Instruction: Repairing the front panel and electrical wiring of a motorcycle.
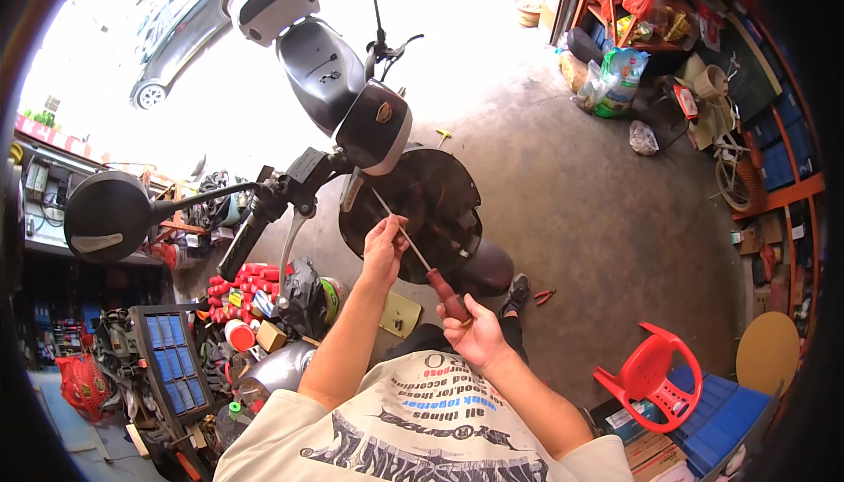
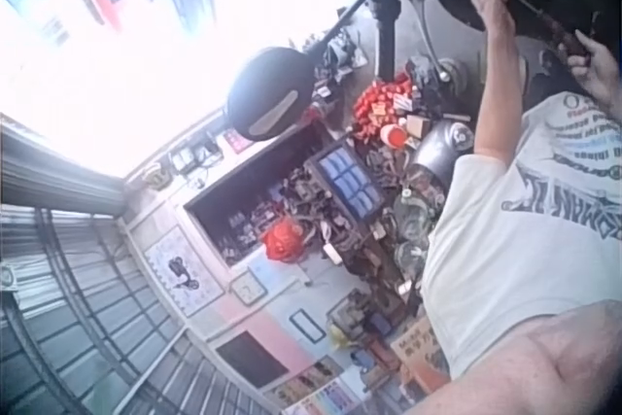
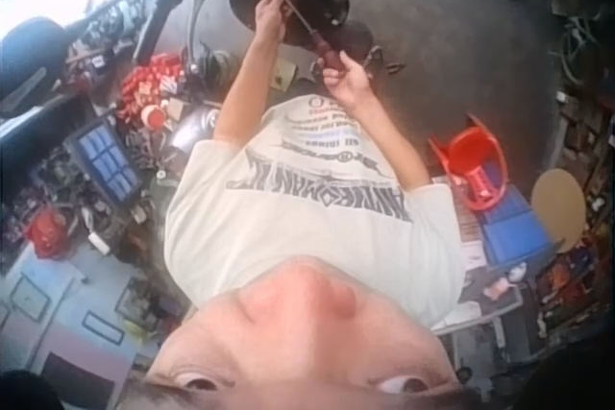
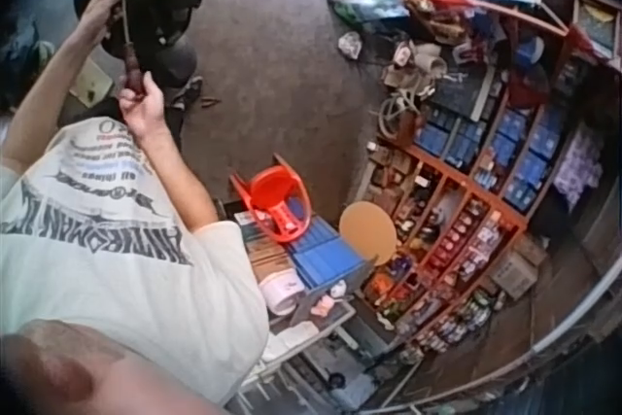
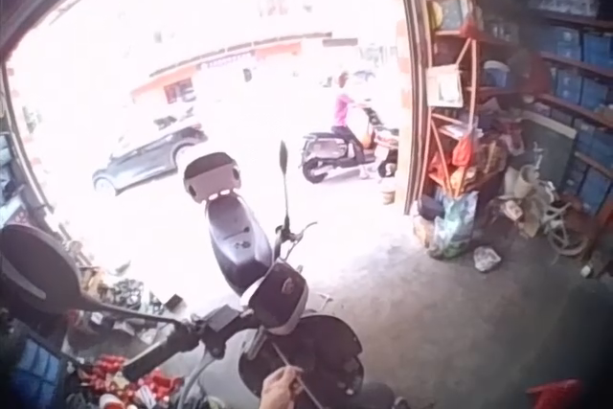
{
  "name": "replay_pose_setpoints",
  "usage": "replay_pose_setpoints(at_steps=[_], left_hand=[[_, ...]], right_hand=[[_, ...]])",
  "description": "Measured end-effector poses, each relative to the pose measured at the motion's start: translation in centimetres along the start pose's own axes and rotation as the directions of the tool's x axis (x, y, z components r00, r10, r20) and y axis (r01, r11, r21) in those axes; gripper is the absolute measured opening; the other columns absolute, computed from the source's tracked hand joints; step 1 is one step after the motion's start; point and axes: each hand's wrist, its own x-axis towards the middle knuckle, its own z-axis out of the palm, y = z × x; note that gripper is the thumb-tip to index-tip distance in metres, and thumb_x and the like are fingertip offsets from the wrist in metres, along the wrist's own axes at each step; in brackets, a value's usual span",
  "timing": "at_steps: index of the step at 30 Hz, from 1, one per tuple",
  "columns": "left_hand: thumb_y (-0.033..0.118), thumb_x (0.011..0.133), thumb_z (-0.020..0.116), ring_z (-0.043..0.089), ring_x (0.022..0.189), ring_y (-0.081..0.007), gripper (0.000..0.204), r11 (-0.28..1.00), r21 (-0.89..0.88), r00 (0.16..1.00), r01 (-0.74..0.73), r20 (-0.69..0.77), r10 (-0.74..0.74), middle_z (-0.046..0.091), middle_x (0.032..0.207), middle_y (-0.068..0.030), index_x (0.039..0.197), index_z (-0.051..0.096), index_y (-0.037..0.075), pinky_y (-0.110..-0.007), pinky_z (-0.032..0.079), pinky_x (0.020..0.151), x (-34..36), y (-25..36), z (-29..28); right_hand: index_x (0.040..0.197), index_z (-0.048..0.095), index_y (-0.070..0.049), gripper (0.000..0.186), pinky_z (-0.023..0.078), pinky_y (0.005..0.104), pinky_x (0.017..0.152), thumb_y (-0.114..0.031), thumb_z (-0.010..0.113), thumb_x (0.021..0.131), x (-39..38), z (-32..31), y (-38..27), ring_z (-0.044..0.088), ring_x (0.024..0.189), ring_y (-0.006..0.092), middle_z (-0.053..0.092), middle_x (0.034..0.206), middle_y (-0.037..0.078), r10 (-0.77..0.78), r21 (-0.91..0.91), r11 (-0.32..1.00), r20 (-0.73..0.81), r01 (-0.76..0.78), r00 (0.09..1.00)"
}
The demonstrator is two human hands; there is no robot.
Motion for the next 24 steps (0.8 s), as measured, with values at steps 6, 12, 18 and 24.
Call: replay_pose_setpoints(at_steps=[6, 12, 18, 24], left_hand=[[0.023, 0.093, 0.058, 0.047, 0.059, -0.0049, 0.021, 0.997, -0.047, 0.998, 0.063, -0.023, -0.064, 0.055, 0.074, 0.0003, 0.094, 0.061, 0.002, -0.019, 0.040, 0.053, 0.2, 0.4, 1.0], [0.023, 0.093, 0.059, 0.048, 0.058, -0.0040, 0.020, 0.997, -0.045, 0.998, 0.059, -0.020, -0.060, 0.060, 0.078, -0.0018, 0.096, 0.061, 0.003, -0.018, 0.041, 0.052, 0.2, 0.6, 0.8], [0.023, 0.093, 0.059, 0.048, 0.058, -0.0040, 0.021, 0.997, -0.063, 0.998, 0.054, -0.026, -0.055, 0.060, 0.079, -0.0023, 0.098, 0.061, 0.003, -0.018, 0.041, 0.052, 0.5, 0.4, 0.5], [0.025, 0.094, 0.058, 0.048, 0.060, -0.0049, 0.023, 0.997, -0.058, 0.998, 0.057, -0.025, -0.058, 0.060, 0.080, -0.0026, 0.099, 0.061, 0.003, -0.019, 0.041, 0.053, 0.6, 0.5, 0.8]], right_hand=[[0.110, 0.053, -0.003, 0.018, 0.046, 0.0235, 0.061, -0.007, 0.053, 0.092, 0.9, -0.4, 2.1, 0.054, 0.070, 0.0102, 0.060, 0.094, 0.007, -0.646, -0.634, 0.539, 0.111, 0.554, 0.755], [0.112, 0.052, -0.004, 0.021, 0.046, 0.0237, 0.061, -0.018, 0.050, 0.095, -0.2, -0.1, 0.7, 0.055, 0.072, 0.0128, 0.060, 0.095, 0.009, -0.358, -0.456, 0.833, -0.012, 0.314, 0.933], [0.113, 0.052, -0.004, 0.026, 0.044, 0.0216, 0.063, -0.023, 0.046, 0.097, -1.0, 0.7, -0.5, 0.052, 0.069, 0.0117, 0.059, 0.094, 0.008, -0.017, 0.128, 0.992, 0.145, -0.002, 0.989], [0.111, 0.053, -0.004, 0.023, 0.045, 0.0259, 0.062, -0.022, 0.049, 0.096, -0.3, 0.1, 1.3, 0.052, 0.069, 0.0134, 0.061, 0.099, 0.010, -0.519, -0.649, 0.640, 0.031, 0.412, 0.855]])
